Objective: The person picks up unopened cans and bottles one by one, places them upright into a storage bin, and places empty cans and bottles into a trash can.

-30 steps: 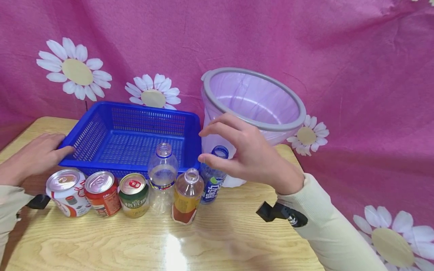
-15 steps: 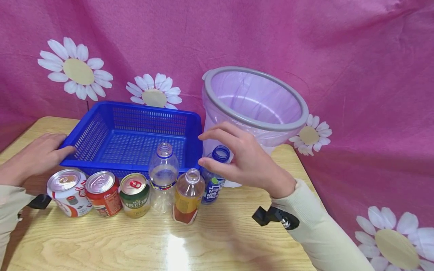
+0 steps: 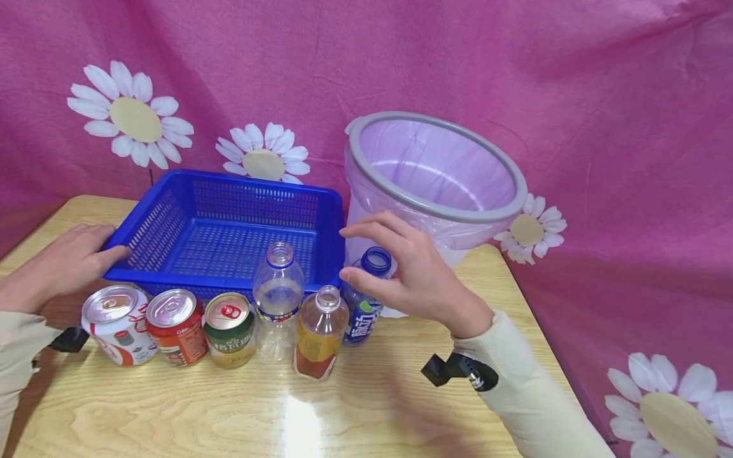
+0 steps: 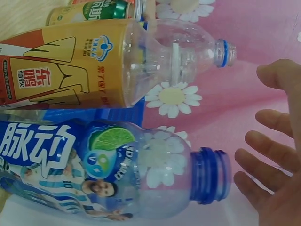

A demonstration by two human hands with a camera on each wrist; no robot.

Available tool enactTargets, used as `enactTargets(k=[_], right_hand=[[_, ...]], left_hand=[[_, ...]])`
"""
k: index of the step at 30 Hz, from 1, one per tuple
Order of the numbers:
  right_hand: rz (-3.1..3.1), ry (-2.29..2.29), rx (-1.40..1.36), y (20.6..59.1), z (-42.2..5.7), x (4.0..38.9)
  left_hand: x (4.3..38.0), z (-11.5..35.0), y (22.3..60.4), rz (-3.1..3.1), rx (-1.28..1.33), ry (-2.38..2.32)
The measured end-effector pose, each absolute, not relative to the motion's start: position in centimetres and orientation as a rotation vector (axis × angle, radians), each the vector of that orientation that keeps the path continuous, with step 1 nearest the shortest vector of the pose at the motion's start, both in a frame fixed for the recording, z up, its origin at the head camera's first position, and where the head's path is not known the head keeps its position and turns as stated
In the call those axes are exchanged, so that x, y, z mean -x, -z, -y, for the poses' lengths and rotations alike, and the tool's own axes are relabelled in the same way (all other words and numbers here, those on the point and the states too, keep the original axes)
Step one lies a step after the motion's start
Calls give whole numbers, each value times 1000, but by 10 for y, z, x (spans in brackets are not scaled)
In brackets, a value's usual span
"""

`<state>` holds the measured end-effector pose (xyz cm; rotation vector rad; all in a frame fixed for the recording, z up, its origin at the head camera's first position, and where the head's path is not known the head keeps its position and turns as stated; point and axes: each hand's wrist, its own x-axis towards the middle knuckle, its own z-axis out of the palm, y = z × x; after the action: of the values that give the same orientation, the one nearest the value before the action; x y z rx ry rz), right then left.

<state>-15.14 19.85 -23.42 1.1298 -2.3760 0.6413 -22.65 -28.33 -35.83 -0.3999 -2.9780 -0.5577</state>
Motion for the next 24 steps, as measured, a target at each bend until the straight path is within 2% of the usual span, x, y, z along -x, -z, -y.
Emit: enactTargets(k=[24], right_hand=[[2439, -770, -1014, 262, -203, 157]], left_hand=[[227, 283, 359, 2988, 410, 556]])
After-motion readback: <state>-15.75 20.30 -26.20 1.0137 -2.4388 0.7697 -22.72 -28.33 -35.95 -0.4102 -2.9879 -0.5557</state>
